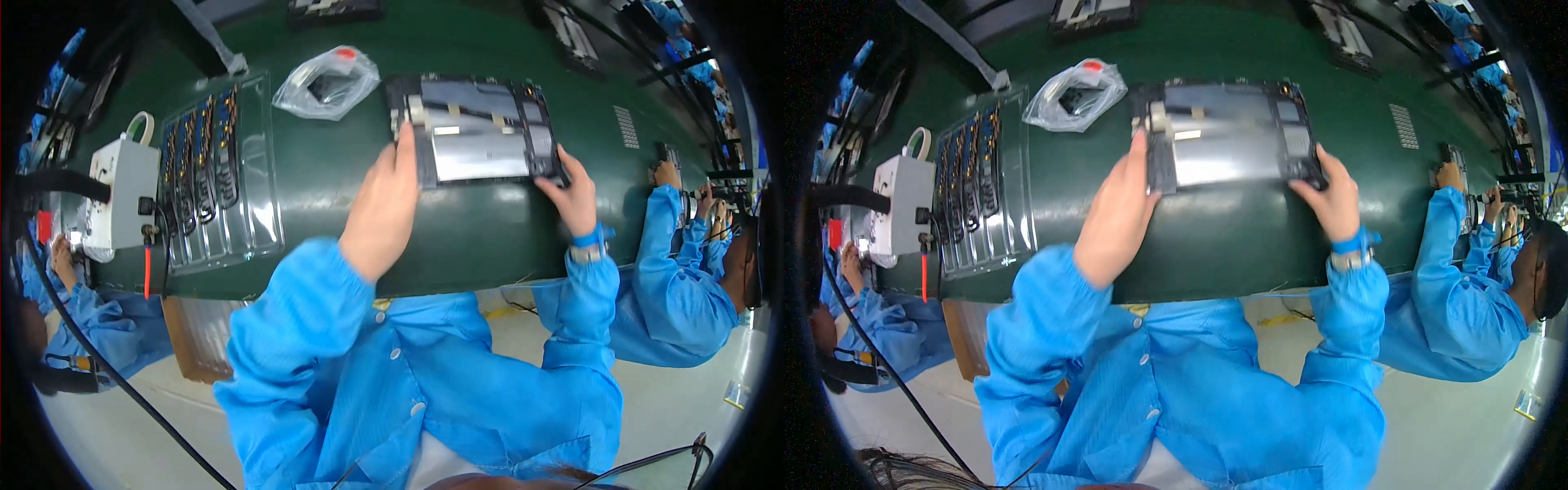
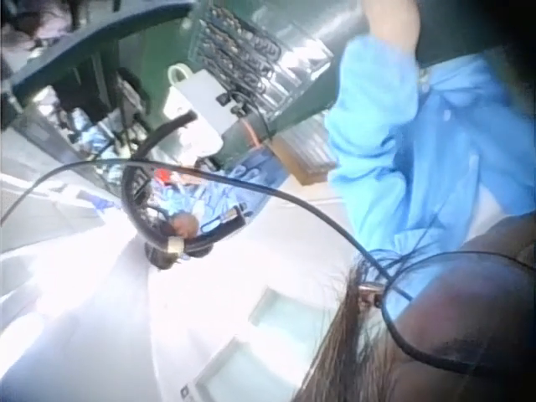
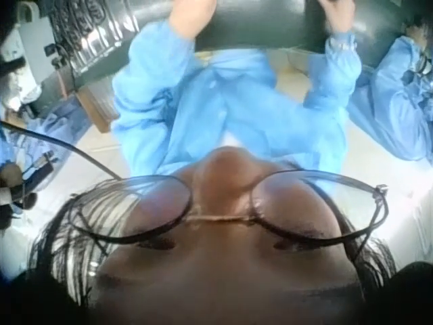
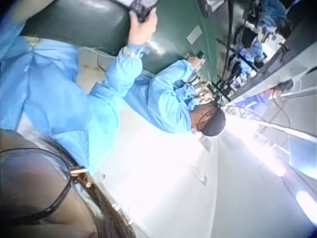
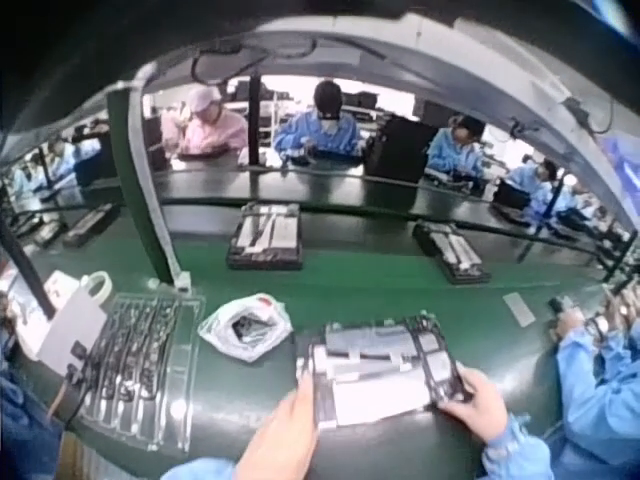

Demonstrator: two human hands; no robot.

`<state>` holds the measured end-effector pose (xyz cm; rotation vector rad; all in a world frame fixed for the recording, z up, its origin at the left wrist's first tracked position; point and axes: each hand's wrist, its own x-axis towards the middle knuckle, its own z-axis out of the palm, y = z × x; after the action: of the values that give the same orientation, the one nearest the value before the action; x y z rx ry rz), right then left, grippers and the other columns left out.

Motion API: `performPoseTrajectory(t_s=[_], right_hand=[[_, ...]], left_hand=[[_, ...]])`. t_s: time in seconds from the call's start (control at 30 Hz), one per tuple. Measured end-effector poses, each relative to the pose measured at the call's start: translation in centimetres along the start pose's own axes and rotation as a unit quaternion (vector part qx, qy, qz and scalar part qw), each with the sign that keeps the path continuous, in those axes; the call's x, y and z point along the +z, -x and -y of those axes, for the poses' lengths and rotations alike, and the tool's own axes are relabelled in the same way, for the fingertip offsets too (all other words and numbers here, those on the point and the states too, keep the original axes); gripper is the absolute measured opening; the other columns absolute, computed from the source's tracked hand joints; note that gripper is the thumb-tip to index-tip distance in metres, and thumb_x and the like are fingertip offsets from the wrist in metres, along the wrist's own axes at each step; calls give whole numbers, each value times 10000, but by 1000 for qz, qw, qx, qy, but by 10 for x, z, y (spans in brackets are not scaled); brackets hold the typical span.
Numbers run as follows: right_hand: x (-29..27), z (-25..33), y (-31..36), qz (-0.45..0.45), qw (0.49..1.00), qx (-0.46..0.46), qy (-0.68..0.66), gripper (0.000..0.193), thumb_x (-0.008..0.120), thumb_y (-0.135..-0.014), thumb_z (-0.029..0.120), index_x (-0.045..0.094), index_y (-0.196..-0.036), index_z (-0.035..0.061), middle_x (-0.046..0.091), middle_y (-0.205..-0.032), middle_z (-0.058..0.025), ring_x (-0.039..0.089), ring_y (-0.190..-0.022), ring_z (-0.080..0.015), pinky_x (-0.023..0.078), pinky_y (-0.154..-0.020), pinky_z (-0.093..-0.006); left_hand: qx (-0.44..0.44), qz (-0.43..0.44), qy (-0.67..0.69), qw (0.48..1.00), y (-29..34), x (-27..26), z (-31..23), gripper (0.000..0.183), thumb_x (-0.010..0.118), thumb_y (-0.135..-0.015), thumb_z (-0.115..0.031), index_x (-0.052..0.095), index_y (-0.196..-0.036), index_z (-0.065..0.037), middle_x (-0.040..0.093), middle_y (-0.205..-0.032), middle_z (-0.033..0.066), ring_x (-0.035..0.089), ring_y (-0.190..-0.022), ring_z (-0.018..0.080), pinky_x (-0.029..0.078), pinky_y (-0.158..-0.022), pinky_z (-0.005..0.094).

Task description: The person assembles electronic components and connects ribbon cables on a tablet screen module, using tweezers and a stylus tool.

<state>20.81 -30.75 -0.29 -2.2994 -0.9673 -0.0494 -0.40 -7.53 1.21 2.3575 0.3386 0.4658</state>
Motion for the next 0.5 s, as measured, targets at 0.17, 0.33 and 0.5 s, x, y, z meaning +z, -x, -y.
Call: performPoseTrajectory(t_s=[0.17,0.33,0.5], right_hand=[[7,-18,-112,-40,997,-3,72,600,729,-684,315,537,-1163,8,608,-1021,-202,601,-928,-321,473,-803,-348],[32,-43,-176,-111,991,-1,74,583,728,-687,353,560,-1141,26,612,-1016,-200,599,-930,-329,477,-807,-365],[55,-43,-204,-134,986,32,98,565,655,-703,407,551,-1160,90,610,-1065,-128,592,-935,-308,471,-792,-408]], left_hand=[[-106,-76,-96,987,-108,31,-7,737,463,-698,147,178,-1362,1,374,-1146,332,440,-1012,466,411,-871,467],[-134,-157,-6,978,-186,61,20,748,474,-702,152,185,-1368,-26,327,-1232,333,364,-1126,474,334,-966,463],[-145,-248,22,958,-227,71,46,732,471,-709,148,208,-1365,-43,357,-1240,297,371,-1139,441,321,-978,447]])
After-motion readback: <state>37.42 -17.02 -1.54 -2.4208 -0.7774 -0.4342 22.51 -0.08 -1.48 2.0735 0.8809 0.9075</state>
